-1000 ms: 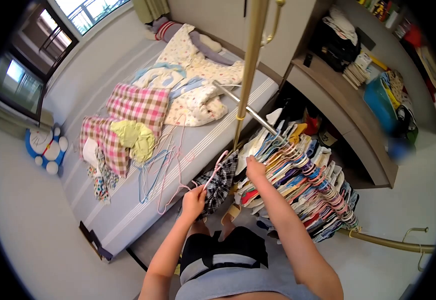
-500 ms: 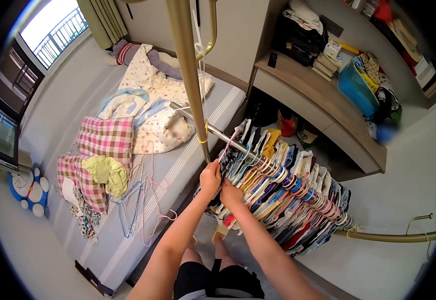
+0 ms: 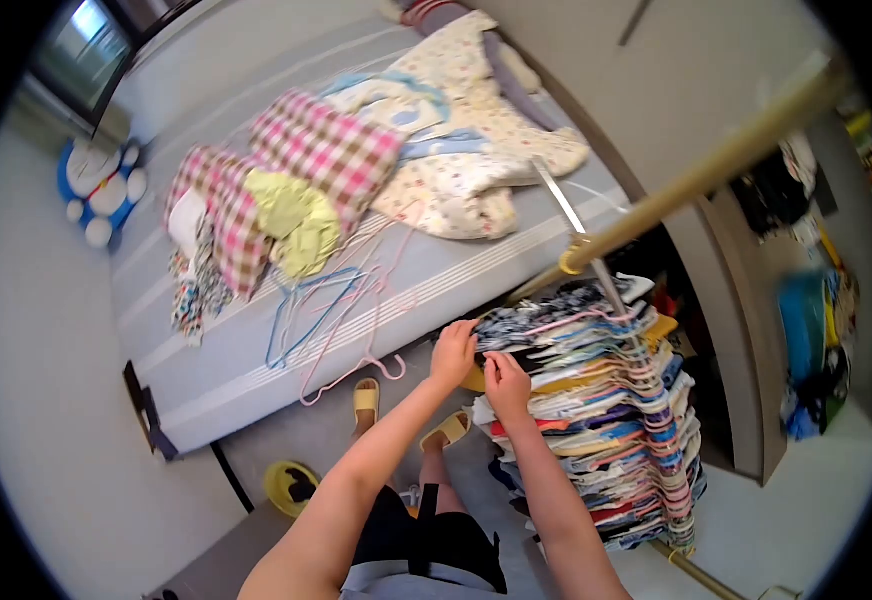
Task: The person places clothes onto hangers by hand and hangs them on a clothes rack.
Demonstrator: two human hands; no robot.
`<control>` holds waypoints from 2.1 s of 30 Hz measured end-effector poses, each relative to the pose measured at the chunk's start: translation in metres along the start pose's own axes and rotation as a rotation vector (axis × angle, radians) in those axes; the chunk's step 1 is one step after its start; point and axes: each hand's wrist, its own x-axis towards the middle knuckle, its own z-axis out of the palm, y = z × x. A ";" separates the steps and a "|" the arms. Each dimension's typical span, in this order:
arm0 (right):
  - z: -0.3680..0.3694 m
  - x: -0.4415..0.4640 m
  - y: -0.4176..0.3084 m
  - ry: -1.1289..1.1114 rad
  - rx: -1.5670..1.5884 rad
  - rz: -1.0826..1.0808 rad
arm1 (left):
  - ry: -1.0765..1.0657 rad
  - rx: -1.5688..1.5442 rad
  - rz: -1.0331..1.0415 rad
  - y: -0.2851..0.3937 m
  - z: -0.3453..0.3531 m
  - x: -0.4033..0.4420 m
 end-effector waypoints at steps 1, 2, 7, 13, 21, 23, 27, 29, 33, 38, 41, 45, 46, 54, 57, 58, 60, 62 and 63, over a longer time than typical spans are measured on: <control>0.021 -0.001 -0.005 -0.051 0.038 0.001 | 0.027 0.028 -0.028 -0.024 -0.017 -0.011; 0.044 -0.001 -0.008 -0.096 0.046 0.014 | 0.046 0.062 -0.077 -0.048 -0.033 -0.024; 0.168 -0.019 -0.011 -0.544 0.382 0.378 | 0.082 0.221 -0.299 -0.177 -0.107 -0.080; 0.322 -0.063 0.014 -0.593 0.640 1.133 | 0.125 0.379 -0.425 -0.274 -0.187 -0.106; 0.360 -0.018 -0.020 0.019 1.090 1.080 | 0.022 0.277 -0.433 -0.329 -0.265 -0.100; 0.351 0.001 -0.045 -0.011 0.834 0.843 | -0.013 0.239 -0.424 -0.331 -0.275 -0.097; 0.321 0.034 -0.122 0.107 0.031 0.125 | -0.019 0.187 -0.380 -0.328 -0.279 -0.085; 0.307 0.042 -0.134 0.152 -0.111 0.149 | 0.008 0.157 -0.392 -0.326 -0.278 -0.081; 0.289 0.069 -0.142 0.401 -0.091 0.074 | 0.051 0.154 -0.354 -0.326 -0.282 -0.072; 0.277 0.089 -0.140 0.063 0.274 0.197 | 0.154 0.137 -0.387 -0.330 -0.291 -0.043; 0.282 0.099 -0.139 0.011 0.287 0.165 | 0.234 0.017 -0.498 -0.329 -0.301 0.007; 0.288 0.115 -0.132 -0.055 0.388 0.194 | 0.433 -0.125 -0.601 -0.338 -0.301 0.104; 0.286 0.121 -0.132 -0.056 0.356 0.168 | 0.496 0.016 -0.554 -0.343 -0.304 0.132; 0.259 0.153 -0.127 -0.250 0.405 0.279 | 0.446 -0.574 -0.724 -0.356 -0.306 0.259; 0.269 0.165 -0.125 -0.266 0.452 0.300 | 0.275 -1.253 -0.718 -0.302 -0.323 0.250; 0.276 0.171 -0.127 -0.234 0.469 0.346 | 0.249 -1.459 -0.674 -0.284 -0.330 0.240; 0.283 0.183 -0.139 -0.172 0.473 0.379 | 0.178 -1.393 -0.654 -0.241 -0.352 0.223; 0.288 0.196 -0.158 -0.106 0.450 0.353 | 0.088 -1.374 -0.595 -0.227 -0.368 0.206; 0.292 0.202 -0.167 -0.165 0.536 0.297 | 0.030 -1.385 -0.550 -0.225 -0.378 0.195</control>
